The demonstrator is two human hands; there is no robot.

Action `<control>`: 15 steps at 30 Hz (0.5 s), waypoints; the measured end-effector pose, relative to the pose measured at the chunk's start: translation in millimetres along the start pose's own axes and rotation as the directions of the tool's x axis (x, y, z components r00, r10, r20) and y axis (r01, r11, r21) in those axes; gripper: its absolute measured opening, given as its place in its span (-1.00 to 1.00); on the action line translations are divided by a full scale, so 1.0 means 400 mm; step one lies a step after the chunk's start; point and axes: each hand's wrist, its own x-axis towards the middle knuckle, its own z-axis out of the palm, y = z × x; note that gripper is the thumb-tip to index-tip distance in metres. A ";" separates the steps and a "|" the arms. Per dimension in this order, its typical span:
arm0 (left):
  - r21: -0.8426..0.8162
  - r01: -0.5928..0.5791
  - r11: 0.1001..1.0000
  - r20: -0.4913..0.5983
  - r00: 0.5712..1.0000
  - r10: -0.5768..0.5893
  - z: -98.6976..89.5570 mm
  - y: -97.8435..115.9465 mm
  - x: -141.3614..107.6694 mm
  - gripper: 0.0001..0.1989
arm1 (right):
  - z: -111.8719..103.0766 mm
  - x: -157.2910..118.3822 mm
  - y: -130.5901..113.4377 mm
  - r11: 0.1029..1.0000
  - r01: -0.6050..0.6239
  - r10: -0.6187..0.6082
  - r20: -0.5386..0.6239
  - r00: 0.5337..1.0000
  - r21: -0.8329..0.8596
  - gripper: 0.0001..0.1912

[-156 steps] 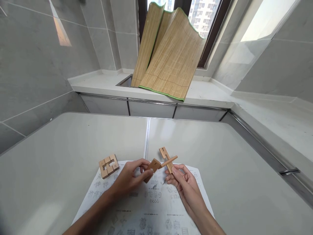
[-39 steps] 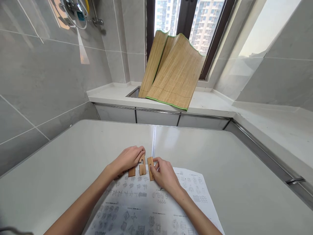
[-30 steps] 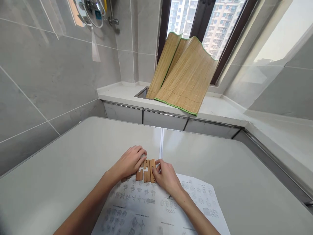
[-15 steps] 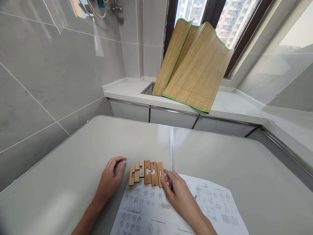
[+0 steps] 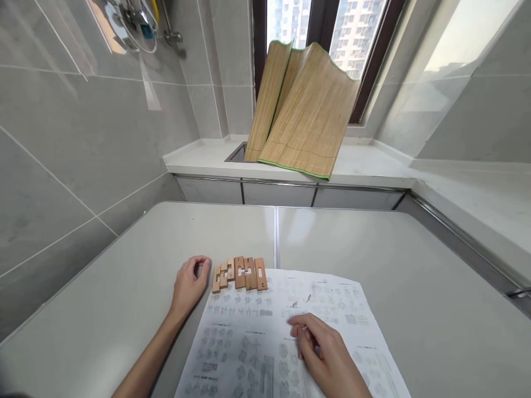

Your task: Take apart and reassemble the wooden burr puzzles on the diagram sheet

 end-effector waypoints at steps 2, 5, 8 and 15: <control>0.000 0.005 1.000 -0.002 1.000 -0.005 -0.003 0.003 0.001 -0.72 | -0.007 -0.039 0.003 0.999 -0.016 0.017 -0.058 0.998 0.028 -0.60; -0.003 0.013 1.000 0.005 1.000 -0.013 -0.011 0.007 0.001 -0.70 | -0.011 -0.085 0.009 0.993 -0.056 0.074 -0.175 0.982 0.102 -0.54; 0.001 0.025 1.000 0.005 1.000 -0.025 -0.020 0.012 0.001 -0.67 | -0.004 -0.105 0.020 0.986 -0.041 0.068 -0.166 0.984 0.162 -0.53; 0.044 0.027 0.999 0.033 0.999 -0.029 -0.034 0.022 0.007 -0.64 | 0.039 -0.105 0.045 0.984 0.044 0.010 -0.298 0.954 0.173 -0.56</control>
